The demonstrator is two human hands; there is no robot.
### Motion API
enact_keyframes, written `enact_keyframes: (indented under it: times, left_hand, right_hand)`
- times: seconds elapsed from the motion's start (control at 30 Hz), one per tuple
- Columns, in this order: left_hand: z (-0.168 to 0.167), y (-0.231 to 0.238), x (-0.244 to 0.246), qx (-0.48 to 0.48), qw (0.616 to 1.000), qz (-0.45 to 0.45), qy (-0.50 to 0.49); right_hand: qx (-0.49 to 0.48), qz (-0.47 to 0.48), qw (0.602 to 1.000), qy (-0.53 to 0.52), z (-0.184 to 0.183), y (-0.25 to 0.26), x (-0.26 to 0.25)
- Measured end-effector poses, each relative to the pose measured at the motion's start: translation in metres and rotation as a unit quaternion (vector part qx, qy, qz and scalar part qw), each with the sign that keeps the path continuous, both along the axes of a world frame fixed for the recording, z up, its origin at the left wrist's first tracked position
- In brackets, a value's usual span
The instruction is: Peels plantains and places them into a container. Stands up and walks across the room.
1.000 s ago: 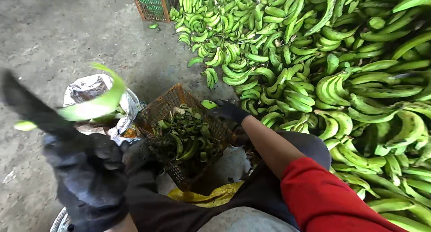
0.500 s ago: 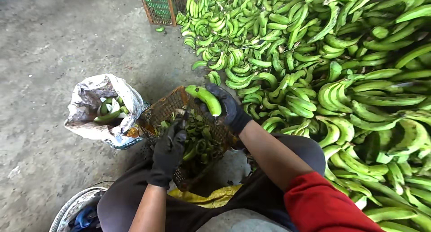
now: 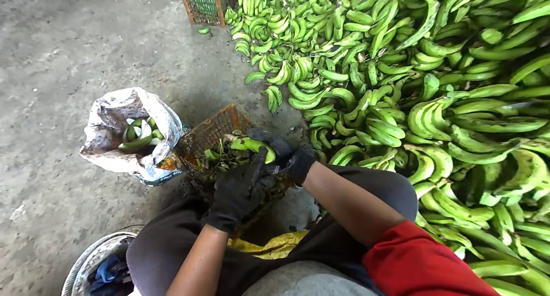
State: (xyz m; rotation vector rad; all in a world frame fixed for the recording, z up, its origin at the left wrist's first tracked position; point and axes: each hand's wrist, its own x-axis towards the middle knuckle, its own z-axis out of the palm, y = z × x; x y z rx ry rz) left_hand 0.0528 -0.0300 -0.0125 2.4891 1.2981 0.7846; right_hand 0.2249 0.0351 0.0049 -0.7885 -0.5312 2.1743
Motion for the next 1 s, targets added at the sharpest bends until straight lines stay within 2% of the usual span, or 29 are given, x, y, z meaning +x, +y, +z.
enact_keyframes:
  times: [0.2,0.27,0.3,0.37,0.43,0.47,0.53,0.63,0.7,0.77,0.8,0.83,0.87,0.93,0.97,1.0]
  left_hand:
    - [-0.003,-0.004,0.002,0.009,1.000,0.029,-0.009]
    - [0.001,-0.008,0.005,-0.063,0.995,0.039,-0.064]
    - [0.005,-0.010,0.006,-0.145,0.980,0.043,-0.130]
    - [0.016,-0.012,0.008,-0.316,0.893,0.042,-0.317]
    - [0.021,-0.006,0.002,-0.386,0.811,0.047,-0.437]
    - [0.020,-0.001,-0.005,-0.391,0.796,0.058,-0.458]
    - [0.015,0.010,-0.027,-0.361,0.800,0.097,-0.470]
    - [0.014,0.026,-0.065,-0.292,0.783,0.147,-0.529]
    - [0.021,0.037,-0.093,-0.233,0.747,0.212,-0.586]
    - [0.028,0.043,-0.124,-0.144,0.711,0.267,-0.635]
    - [0.034,0.042,-0.127,-0.111,0.708,0.290,-0.634]
    - [0.039,0.041,-0.122,-0.100,0.723,0.303,-0.613]
    - [0.039,0.037,-0.111,-0.118,0.756,0.306,-0.567]
    - [0.021,0.028,-0.092,-0.225,0.851,0.268,-0.392]
    - [0.011,0.027,-0.082,-0.299,0.881,0.241,-0.277]
    - [0.006,0.027,-0.069,-0.370,0.885,0.228,-0.169]
  right_hand:
    - [-0.011,0.016,0.999,-0.027,-0.002,0.001,-0.006]
    - [0.012,0.001,0.998,-0.067,-0.001,0.001,-0.007]
    - [0.027,-0.002,0.996,-0.085,-0.001,0.001,-0.005]
    - [0.046,0.011,0.994,-0.099,-0.003,0.001,-0.001]
    - [0.078,0.035,0.991,-0.108,-0.009,0.003,0.003]
    - [0.100,0.049,0.988,-0.107,-0.013,0.005,0.005]
    - [0.122,0.068,0.985,-0.106,-0.011,0.005,0.010]
    - [0.150,0.075,0.981,-0.095,0.004,0.004,0.022]
    - [0.175,0.056,0.978,-0.102,0.011,0.005,0.034]
    - [0.208,-0.002,0.972,-0.109,0.010,0.012,0.051]
    - [0.214,-0.025,0.970,-0.114,0.011,0.017,0.058]
    - [0.218,-0.038,0.967,-0.125,0.013,0.021,0.063]
    - [0.226,-0.044,0.962,-0.149,0.016,0.024,0.065]
    - [0.231,-0.051,0.950,-0.205,0.019,0.025,0.058]
    - [0.232,-0.051,0.942,-0.237,0.023,0.022,0.051]
    - [0.232,-0.048,0.930,-0.280,0.029,0.020,0.043]
